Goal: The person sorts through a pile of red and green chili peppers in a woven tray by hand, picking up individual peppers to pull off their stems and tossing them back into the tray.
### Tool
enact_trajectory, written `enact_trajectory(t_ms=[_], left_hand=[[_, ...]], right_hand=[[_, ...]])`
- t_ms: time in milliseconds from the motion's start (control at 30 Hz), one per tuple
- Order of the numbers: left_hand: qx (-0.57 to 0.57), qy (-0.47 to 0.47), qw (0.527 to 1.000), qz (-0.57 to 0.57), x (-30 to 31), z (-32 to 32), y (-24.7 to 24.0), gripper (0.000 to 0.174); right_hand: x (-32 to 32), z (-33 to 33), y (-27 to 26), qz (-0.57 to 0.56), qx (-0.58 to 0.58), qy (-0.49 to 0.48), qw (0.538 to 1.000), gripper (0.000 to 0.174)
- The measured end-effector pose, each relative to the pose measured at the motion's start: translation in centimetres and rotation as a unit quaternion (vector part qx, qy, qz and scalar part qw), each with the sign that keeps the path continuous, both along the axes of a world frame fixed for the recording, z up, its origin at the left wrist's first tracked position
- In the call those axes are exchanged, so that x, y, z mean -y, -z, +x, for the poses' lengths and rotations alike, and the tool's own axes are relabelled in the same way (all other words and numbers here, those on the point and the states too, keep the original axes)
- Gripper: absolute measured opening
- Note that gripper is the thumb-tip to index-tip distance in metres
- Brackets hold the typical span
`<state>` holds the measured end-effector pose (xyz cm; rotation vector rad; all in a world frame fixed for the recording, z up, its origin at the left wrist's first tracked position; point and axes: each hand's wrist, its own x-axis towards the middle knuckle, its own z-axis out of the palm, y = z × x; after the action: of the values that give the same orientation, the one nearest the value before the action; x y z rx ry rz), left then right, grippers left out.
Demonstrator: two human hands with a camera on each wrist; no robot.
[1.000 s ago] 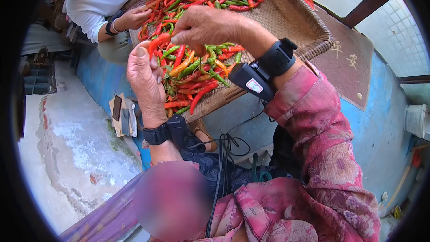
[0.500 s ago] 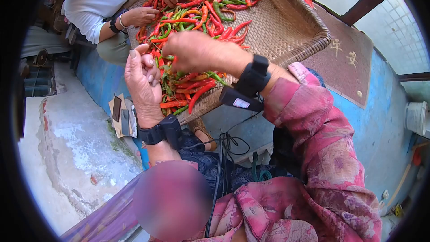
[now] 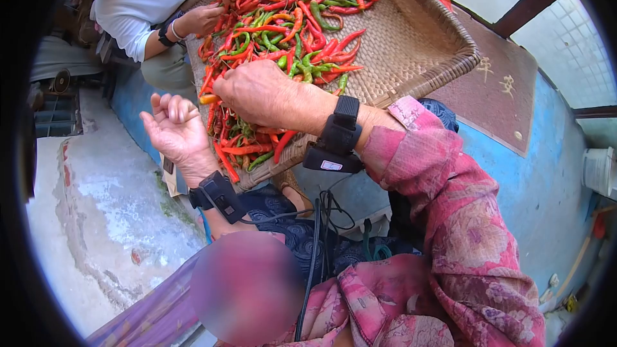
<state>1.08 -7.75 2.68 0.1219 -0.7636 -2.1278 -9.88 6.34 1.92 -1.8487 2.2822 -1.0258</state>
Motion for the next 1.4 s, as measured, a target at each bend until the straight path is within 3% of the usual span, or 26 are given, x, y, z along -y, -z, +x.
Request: enact_trajectory(t_ms=[33, 67, 100, 133, 167, 200, 267, 400, 467, 533, 600, 700, 767, 800, 867, 900, 933, 1000, 1067, 1267, 1400], left_hand=[[0.059, -0.068, 0.996, 0.027, -1.0, -0.6, -0.5, 0.046], [0.059, -0.069, 0.996, 0.027, -2.1, -1.2, -0.9, 0.046], [0.108, -0.048, 0.993, 0.031, -3.5, -1.8, -1.4, 0.049], [0.157, -0.027, 0.987, 0.035, -4.2, -2.2, -1.7, 0.053], [0.148, 0.066, 0.986, -0.03, -3.9, -2.1, -0.8, 0.054], [0.172, 0.097, 0.973, -0.122, -4.3, -2.3, -0.5, 0.05], [0.228, 0.092, 0.948, -0.204, -5.0, -2.6, -0.3, 0.039], [0.249, 0.072, 0.95, -0.175, -4.4, -2.2, 0.7, 0.034], [0.255, 0.024, 0.952, -0.167, -4.1, -2.1, 0.8, 0.038], [0.282, 0.006, 0.942, -0.179, -4.2, -2.3, 0.3, 0.039], [0.317, -0.013, 0.938, -0.14, -4.6, -2.5, 0.1, 0.039], [0.319, 0.003, 0.937, -0.144, -4.6, -2.3, 0.0, 0.038], [0.323, 0.008, 0.935, -0.147, -4.6, -2.3, -0.1, 0.037], [0.321, 0.023, 0.934, -0.156, -4.5, -2.2, 0.0, 0.034], [0.318, 0.036, 0.933, -0.165, -4.4, -2.1, 0.0, 0.031], [0.34, 0.042, 0.913, -0.221, -4.6, -2.2, 0.1, 0.029], [0.361, 0.049, 0.889, -0.277, -4.8, -2.3, 0.1, 0.027], [0.361, 0.047, 0.883, -0.296, -5.5, -2.5, 0.0, 0.025], [0.348, 0.083, 0.883, -0.302, -5.7, -2.5, 0.0, 0.025], [0.36, 0.069, 0.881, -0.298, -5.4, -2.4, -0.1, 0.023], [0.376, 0.073, 0.869, -0.313, -5.7, -2.4, -0.2, 0.022]], right_hand=[[0.0, -0.1, -0.2, 0.0, 0.0, 0.0, 1.0, 0.013], [0.0, -0.1, -0.3, -0.054, 0.089, -0.005, 0.995, 0.015], [0.1, -0.2, -0.4, -0.107, 0.176, -0.01, 0.979, 0.018], [0.2, -0.2, -0.4, -0.107, 0.176, -0.01, 0.978, 0.018], [0.3, -0.2, -0.3, -0.151, 0.205, -0.017, 0.967, 0.021], [0.4, -0.3, -0.3, -0.195, 0.233, -0.023, 0.952, 0.024], [0.4, -0.6, 0.1, -0.148, 0.243, -0.019, 0.959, 0.025], [-0.7, -0.9, -0.1, -0.069, 0.272, -0.069, 0.957, 0.025], [-1.1, -1.6, -0.1, 0.032, 0.231, -0.083, 0.969, 0.027], [-1.2, -3.1, -0.1, 0.046, 0.223, -0.084, 0.97, 0.032], [-1.8, -5.3, -1.1, 0.046, 0.231, -0.033, 0.971, 0.037], [-2.5, -8.1, -1.4, -0.085, 0.331, 0.098, 0.935, 0.038], [-2.0, -10.6, -0.1, -0.19, 0.287, 0.165, 0.924, 0.032], [-2.3, -10.8, 0.0, -0.19, 0.286, 0.165, 0.925, 0.032], [-2.8, -11.1, 0.2, -0.056, 0.041, 0.189, 0.979, 0.032], [-3.0, -10.3, 0.3, -0.01, 0.071, 0.152, 0.986, 0.029], [-2.7, -10.1, 1.1, 0.047, 0.026, 0.105, 0.993, 0.025], [-2.5, -8.8, 1.6, 0.194, 0.005, 0.066, 0.979, 0.021], [-2.3, -7.6, 1.7, 0.304, -0.031, 0.097, 0.947, 0.022], [-2.3, -7.6, 3.9, 0.308, 0.027, 0.052, 0.95, 0.025], [-2.8, -8.5, 1.4, 0.295, 0.055, 0.091, 0.949, 0.042]])
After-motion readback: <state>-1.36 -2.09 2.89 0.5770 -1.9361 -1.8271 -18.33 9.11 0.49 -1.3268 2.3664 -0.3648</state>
